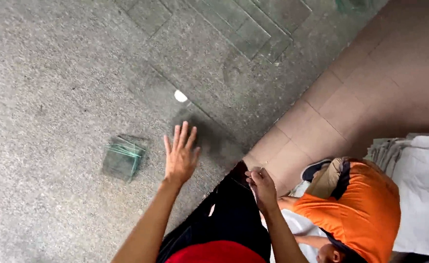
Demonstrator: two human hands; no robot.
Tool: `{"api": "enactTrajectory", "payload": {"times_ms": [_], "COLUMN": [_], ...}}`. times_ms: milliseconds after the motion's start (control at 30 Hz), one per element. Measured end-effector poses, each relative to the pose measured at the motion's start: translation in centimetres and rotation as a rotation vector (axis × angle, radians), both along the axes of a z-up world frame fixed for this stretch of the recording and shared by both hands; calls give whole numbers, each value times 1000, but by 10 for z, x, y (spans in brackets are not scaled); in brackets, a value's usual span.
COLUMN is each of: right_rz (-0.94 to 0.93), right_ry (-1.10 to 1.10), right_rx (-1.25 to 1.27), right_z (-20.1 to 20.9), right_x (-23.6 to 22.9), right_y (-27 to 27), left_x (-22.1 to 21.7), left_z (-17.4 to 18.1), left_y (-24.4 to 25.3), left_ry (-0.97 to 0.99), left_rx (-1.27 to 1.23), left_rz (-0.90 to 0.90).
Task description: The person picks up thin glass strips, snaps them into smaller rectangular pieces along pre-scored lines, and stacks the pieces neatly.
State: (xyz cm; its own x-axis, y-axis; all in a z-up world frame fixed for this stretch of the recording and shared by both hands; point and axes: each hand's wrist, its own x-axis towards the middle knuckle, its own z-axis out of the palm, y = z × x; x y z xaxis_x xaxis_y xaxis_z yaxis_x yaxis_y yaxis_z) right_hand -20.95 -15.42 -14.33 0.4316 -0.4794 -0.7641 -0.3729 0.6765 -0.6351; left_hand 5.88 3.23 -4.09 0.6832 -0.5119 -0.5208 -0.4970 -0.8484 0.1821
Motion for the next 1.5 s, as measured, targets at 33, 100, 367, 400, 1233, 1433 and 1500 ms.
{"api": "enactTrajectory", "payload": {"times_ms": [33,100,367,400,1233,1433,1500], "right_rz": [-5,3,-62,-66,-114,-151,-135], "right_ry": [15,35,-17,-16,67,107,117], "right_rx": [-38,-61,114,112,-90,-38,-59], "right_z": [8,-2,20,19,23,38,24], "right_x": [-3,-9,-10,-5,32,34,32], "right_y": [-3,0,3,6,23,18,14], "left_x": [4,5,-12,-21,-28,-41,-37], "left_z": [-6,-12,-13,-8,-23,-30,-29], "left_y": [-1,4,1,-2,2,10,9], "left_ry": [-6,-6,20,21,-67,-37,-39], "left_rx": [-4,7,51,49,-27,-73,-60], "left_rz": [-25,-37,-64,-68,166,93,76]}}
